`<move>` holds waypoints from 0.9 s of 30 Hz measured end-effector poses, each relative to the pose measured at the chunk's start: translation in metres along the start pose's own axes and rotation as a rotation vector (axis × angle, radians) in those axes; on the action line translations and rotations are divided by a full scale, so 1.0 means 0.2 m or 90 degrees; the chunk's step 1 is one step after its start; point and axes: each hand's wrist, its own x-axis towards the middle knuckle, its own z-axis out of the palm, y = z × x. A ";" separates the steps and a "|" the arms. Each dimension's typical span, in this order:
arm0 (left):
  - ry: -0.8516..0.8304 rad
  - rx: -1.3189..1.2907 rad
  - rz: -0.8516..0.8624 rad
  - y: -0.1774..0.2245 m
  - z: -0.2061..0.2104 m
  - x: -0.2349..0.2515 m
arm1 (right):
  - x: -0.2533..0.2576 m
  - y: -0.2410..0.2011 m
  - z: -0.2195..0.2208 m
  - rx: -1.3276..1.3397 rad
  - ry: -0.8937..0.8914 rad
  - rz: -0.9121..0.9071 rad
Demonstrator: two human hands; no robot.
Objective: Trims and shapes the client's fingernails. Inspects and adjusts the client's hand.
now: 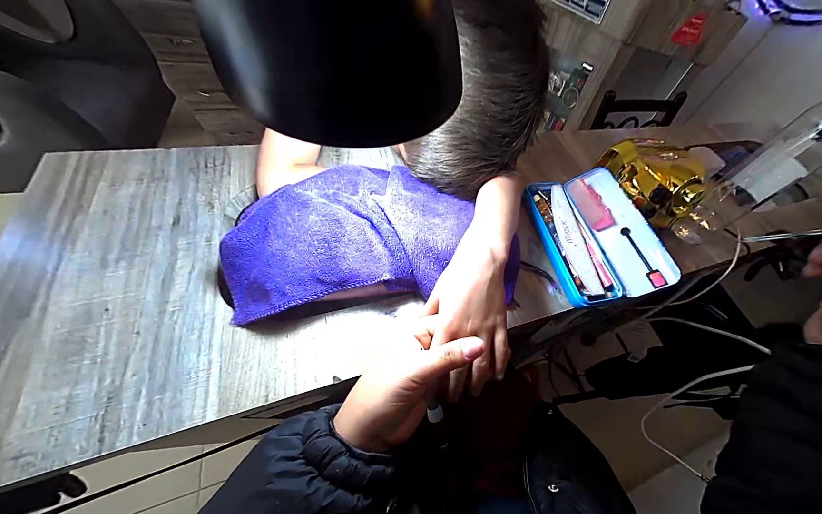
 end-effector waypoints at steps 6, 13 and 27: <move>0.026 -0.071 -0.021 -0.01 0.01 0.01 | -0.11 0.27 0.21 -0.032 0.126 0.193; 0.042 -0.085 -0.019 -0.01 0.01 0.00 | -0.13 0.46 0.29 0.047 0.138 0.344; 0.003 -0.075 -0.034 0.02 0.00 0.00 | 0.03 0.65 0.17 -0.144 -0.081 0.189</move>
